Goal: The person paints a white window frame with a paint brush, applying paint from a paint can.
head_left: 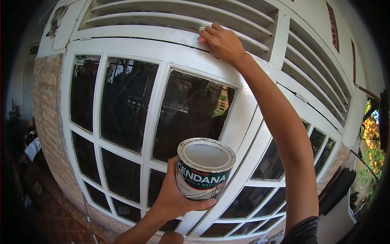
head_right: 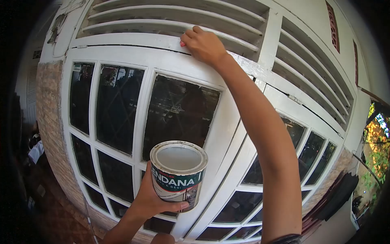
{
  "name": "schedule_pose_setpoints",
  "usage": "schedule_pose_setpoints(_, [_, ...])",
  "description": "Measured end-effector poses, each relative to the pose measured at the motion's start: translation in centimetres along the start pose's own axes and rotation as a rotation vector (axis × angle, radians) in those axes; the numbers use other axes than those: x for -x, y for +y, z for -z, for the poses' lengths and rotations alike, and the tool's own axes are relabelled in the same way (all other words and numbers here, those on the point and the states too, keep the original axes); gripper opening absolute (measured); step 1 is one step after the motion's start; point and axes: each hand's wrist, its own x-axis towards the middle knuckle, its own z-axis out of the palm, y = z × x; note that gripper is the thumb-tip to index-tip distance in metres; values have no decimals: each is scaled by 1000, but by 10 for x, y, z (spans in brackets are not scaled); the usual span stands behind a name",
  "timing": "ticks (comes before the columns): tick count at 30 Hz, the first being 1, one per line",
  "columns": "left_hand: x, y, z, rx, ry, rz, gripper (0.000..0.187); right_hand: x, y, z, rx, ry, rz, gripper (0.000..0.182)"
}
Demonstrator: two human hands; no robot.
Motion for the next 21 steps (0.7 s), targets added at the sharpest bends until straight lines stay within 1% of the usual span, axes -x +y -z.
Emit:
schedule_pose_setpoints(1, [1,1,0,-21,-8,0,113,-3,-1,1,6,9,-3,15])
schedule_pose_setpoints(3, [0,2,0,-27,-16,7,113,8,3,12,41,-48,-27,14])
schedule_pose_setpoints(5, [0,1,1,-9,-8,15,114,31,18,25,88,-108,-59,13])
schedule_pose_setpoints(7, [-2,-3,5,-27,-17,-8,115,63,27,44,169,-185,-57,18])
schedule_pose_setpoints(9, [-2,-1,7,-19,-25,-2,115,84,31,59,184,-215,-75,18])
schedule_pose_setpoints(12, [-2,2,10,4,-28,-6,114,84,32,61,112,-229,-89,19])
schedule_pose_setpoints(16, [4,1,17,-30,0,-44,114,39,21,26,13,-81,-27,24])
schedule_pose_setpoints(19, [11,8,23,-50,33,-34,115,-7,-2,-7,-5,22,7,24])
schedule_pose_setpoints(21, [15,17,26,-77,64,-16,115,-41,-18,-28,18,39,68,20])
